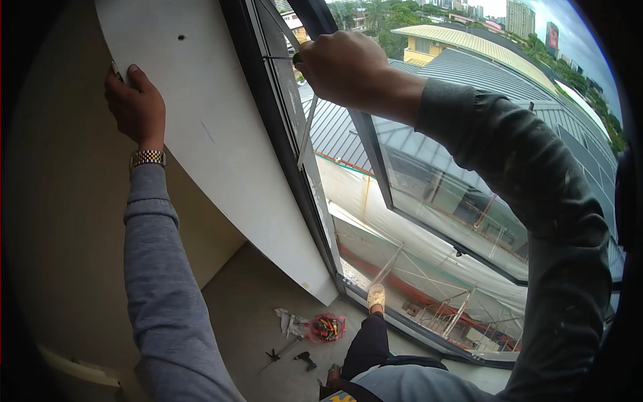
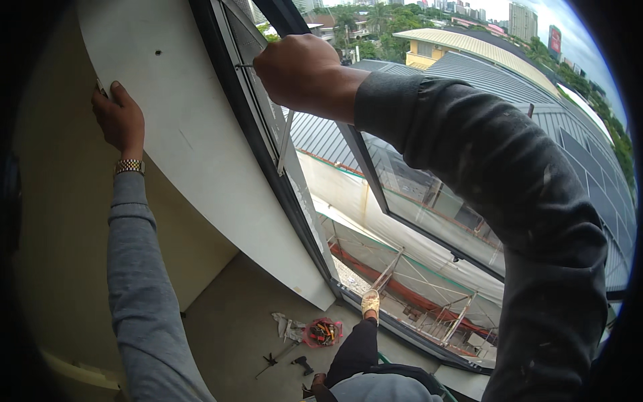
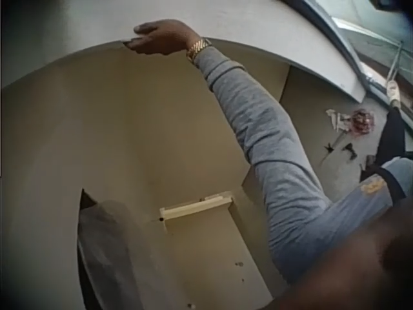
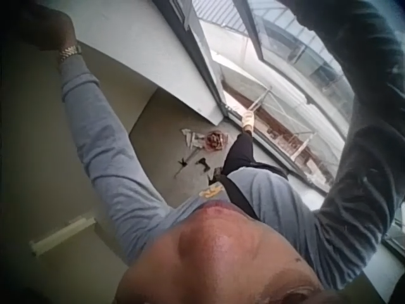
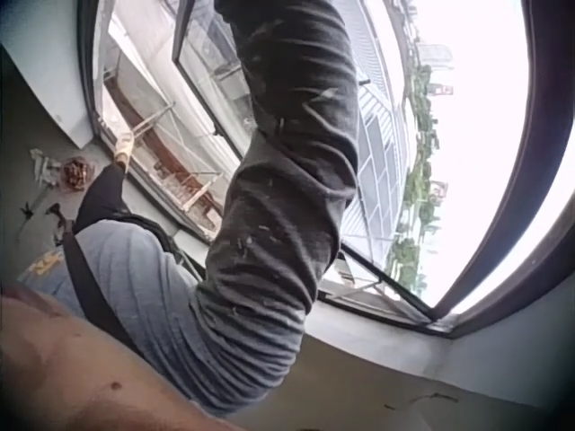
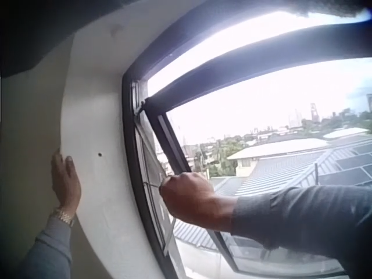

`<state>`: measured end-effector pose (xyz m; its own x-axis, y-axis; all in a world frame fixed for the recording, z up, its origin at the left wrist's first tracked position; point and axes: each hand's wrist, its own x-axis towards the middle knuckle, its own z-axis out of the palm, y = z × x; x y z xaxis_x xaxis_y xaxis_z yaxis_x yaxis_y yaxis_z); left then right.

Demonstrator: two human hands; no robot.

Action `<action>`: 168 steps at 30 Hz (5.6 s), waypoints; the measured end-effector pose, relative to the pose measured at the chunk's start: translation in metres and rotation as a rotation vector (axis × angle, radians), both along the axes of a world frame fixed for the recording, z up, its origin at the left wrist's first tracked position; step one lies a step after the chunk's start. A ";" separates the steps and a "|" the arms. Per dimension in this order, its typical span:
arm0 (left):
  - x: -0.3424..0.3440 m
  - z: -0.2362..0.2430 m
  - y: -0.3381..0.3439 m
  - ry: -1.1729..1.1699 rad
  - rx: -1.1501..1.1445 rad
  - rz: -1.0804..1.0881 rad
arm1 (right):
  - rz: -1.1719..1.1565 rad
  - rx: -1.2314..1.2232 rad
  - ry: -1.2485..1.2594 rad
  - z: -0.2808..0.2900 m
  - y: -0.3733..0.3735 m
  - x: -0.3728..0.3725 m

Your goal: Adjusting and repairing the hardware and hinge mechanism of a window frame while on a ladder.

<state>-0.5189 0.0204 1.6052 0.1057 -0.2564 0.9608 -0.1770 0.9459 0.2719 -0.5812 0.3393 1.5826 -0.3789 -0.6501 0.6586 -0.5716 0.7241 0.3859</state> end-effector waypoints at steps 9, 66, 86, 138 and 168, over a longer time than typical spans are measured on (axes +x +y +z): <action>-0.011 0.002 0.002 0.046 -0.034 0.022 | 0.099 -0.566 -0.216 -0.003 0.008 -0.048; 0.000 0.000 -0.001 0.034 -0.164 -0.119 | 0.476 -0.234 0.032 0.000 0.011 -0.009; 0.001 0.001 0.007 0.012 -0.093 -0.132 | 0.487 -0.143 0.030 0.003 0.019 -0.016; 0.001 0.014 -0.033 -0.062 0.058 0.089 | 0.234 -0.657 -1.644 0.034 0.005 -0.033; -0.002 0.000 -0.007 0.023 0.007 0.065 | 0.154 0.160 0.349 -0.001 0.009 -0.012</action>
